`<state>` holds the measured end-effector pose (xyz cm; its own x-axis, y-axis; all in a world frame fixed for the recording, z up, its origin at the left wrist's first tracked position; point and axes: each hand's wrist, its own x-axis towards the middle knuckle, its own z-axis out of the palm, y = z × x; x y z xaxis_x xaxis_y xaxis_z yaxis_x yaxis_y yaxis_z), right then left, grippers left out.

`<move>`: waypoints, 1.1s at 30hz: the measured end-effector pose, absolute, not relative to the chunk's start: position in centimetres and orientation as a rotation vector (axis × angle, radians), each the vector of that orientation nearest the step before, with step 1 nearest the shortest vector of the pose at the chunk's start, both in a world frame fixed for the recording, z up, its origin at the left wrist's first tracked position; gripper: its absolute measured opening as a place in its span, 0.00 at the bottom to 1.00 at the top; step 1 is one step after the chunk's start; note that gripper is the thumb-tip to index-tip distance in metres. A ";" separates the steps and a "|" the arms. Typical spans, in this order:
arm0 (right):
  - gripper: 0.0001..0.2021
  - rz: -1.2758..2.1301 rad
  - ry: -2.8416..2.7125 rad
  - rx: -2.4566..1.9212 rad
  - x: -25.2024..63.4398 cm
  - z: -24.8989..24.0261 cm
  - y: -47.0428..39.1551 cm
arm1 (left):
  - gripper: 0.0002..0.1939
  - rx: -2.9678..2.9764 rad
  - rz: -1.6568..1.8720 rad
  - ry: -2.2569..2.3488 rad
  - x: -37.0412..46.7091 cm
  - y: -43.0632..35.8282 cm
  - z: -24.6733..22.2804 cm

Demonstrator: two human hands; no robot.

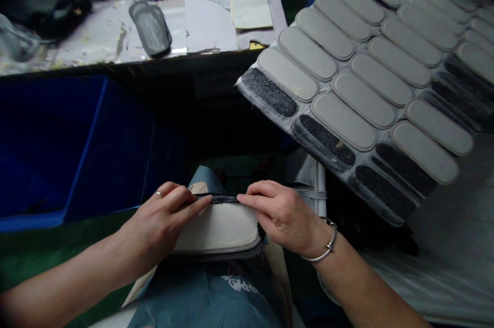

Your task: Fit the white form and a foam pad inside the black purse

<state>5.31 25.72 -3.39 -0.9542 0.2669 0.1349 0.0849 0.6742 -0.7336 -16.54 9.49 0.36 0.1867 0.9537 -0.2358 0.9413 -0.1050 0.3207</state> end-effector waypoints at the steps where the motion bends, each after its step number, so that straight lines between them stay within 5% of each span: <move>1: 0.19 1.135 -2.669 -0.275 5.3 -3.4 25.7 | 0.28 2.089 0.037 1.766 -16.6 9.6 0.4; 12: 0.18 0.780 -2.959 -0.386 5.1 -1.6 24.1 | 0.30 2.058 -0.097 1.770 -16.2 9.6 0.2; 18: 0.25 0.935 -3.000 -0.402 4.1 -0.9 24.4 | 0.30 2.070 -0.162 1.733 -16.3 10.1 0.7; 24: 0.22 0.632 -3.047 -0.351 3.5 -0.8 22.4 | 0.35 2.113 -0.262 1.696 -16.2 10.7 1.4; 33: 0.22 1.113 -2.704 -0.669 6.8 -1.8 24.9 | 0.36 2.123 -0.257 1.656 -16.6 11.1 1.3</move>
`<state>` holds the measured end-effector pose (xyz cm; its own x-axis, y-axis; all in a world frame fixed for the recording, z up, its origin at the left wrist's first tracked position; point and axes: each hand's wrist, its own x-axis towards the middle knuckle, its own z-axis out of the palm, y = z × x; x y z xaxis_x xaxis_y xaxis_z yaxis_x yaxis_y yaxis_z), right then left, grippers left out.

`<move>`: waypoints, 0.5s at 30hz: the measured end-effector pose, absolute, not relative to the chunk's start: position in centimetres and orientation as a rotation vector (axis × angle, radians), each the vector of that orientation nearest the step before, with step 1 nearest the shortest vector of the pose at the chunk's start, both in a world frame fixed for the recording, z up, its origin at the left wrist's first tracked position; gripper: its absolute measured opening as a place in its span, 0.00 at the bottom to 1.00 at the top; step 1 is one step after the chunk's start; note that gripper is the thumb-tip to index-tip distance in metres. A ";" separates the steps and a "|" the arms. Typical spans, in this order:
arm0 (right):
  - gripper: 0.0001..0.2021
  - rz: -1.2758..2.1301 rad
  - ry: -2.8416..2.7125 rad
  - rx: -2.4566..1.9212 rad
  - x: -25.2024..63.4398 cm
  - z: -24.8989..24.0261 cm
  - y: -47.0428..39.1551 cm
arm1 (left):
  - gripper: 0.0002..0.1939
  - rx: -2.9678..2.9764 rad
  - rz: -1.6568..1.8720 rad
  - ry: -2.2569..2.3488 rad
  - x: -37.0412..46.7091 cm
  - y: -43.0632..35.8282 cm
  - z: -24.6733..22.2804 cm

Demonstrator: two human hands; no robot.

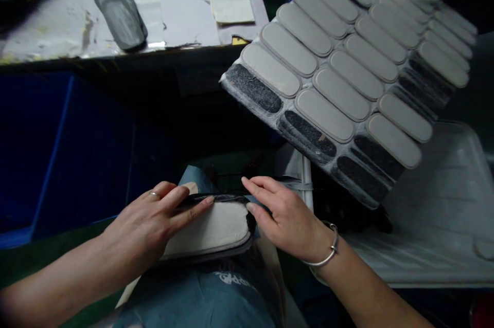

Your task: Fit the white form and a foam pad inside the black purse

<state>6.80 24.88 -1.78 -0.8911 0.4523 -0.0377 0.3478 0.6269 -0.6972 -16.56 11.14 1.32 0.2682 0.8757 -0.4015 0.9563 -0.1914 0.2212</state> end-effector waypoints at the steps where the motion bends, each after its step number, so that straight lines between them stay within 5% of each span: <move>1: 0.21 1.120 -2.701 -0.647 7.0 -1.9 24.9 | 0.37 2.122 -0.257 1.657 -16.6 11.2 1.3; 15: 0.21 0.664 -3.045 -0.423 6.1 -0.4 23.3 | 0.36 2.145 -0.252 1.659 -16.5 11.0 1.4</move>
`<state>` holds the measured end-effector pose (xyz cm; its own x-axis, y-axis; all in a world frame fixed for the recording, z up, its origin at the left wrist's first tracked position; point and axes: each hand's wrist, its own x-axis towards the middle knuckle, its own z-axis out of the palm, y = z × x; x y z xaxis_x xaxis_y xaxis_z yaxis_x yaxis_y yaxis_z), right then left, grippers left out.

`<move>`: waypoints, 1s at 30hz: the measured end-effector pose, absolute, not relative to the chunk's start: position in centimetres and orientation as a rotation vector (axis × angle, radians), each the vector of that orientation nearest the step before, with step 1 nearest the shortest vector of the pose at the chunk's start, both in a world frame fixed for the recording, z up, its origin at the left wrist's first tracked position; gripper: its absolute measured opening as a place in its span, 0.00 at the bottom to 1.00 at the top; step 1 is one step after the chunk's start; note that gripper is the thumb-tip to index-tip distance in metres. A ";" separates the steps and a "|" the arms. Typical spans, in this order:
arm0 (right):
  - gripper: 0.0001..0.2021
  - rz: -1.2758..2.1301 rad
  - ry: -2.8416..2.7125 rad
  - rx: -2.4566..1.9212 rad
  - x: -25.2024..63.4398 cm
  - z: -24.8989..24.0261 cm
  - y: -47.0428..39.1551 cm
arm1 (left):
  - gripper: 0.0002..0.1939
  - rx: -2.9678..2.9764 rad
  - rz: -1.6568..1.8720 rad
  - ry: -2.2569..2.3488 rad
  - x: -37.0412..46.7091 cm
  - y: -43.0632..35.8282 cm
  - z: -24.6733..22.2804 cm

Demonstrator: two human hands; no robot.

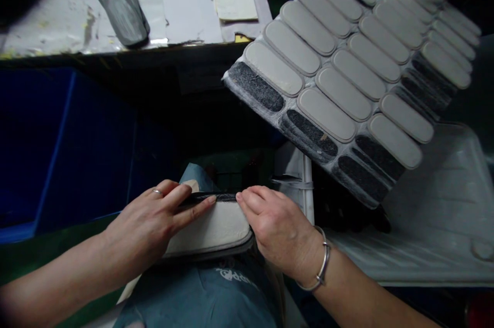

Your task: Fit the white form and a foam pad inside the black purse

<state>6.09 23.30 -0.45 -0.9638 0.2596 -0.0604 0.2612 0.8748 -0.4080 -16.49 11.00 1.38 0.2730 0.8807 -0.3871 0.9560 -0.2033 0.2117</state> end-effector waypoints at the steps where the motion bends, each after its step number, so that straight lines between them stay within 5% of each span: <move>1: 0.21 -0.644 3.031 0.434 6.0 -0.3 23.2 | 0.36 2.151 -0.253 1.665 -16.5 11.1 1.4; 8: 0.23 -0.899 2.951 0.579 5.6 -0.4 23.5 | 0.31 2.160 -0.198 1.672 -16.4 11.3 2.1; 16: 0.23 -0.483 3.037 0.556 4.5 0.0 21.2 | 0.27 2.124 -0.095 1.767 -16.3 10.8 1.9; 24: 0.20 -0.949 3.085 0.637 3.5 0.2 23.3 | 0.22 1.719 0.731 1.794 -22.4 5.9 -0.6; 30: 0.21 -1.056 3.027 0.230 -1.6 -1.3 22.1 | 0.20 1.855 0.790 1.740 -23.0 5.0 -1.2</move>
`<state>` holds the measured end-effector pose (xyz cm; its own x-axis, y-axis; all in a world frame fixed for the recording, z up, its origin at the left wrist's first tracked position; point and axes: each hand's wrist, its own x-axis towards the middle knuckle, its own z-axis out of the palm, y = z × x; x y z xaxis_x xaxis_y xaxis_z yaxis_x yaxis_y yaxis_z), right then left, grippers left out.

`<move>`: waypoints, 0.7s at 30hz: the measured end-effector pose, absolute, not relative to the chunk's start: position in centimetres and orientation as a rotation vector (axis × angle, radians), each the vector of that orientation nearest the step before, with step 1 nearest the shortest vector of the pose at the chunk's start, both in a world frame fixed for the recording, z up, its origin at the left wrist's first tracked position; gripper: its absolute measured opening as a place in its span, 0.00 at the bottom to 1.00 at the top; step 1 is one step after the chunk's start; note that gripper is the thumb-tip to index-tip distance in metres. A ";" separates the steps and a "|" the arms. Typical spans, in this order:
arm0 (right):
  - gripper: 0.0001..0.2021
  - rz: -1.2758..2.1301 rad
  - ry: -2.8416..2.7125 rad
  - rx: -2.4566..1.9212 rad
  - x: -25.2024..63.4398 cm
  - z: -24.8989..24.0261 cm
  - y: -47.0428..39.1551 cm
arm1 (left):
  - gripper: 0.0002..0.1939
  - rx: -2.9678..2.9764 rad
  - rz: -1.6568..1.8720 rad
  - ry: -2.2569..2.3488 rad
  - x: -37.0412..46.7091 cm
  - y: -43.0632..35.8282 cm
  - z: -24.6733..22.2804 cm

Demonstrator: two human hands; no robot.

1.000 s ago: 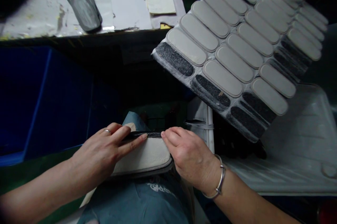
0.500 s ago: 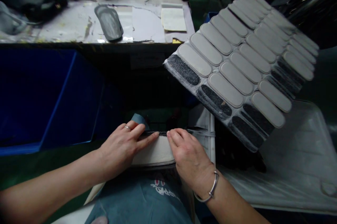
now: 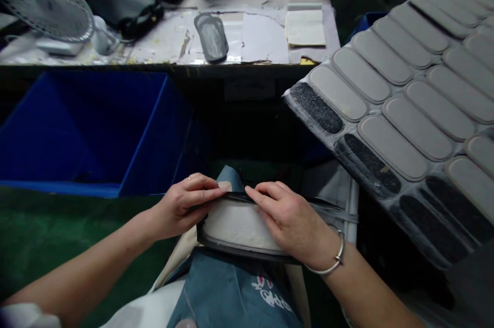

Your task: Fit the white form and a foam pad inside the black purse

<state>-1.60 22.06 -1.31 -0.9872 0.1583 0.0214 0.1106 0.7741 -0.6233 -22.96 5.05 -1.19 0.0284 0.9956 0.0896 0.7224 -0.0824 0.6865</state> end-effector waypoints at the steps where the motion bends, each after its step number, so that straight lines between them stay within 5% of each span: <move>1: 0.21 1.008 -2.896 -0.164 -2.2 -1.5 22.0 | 0.19 1.885 0.791 1.735 -22.9 5.2 -1.3; 21: 0.21 0.579 -3.078 -0.102 -3.4 -0.1 18.9 | 0.23 2.119 0.333 1.944 -21.6 4.4 -0.6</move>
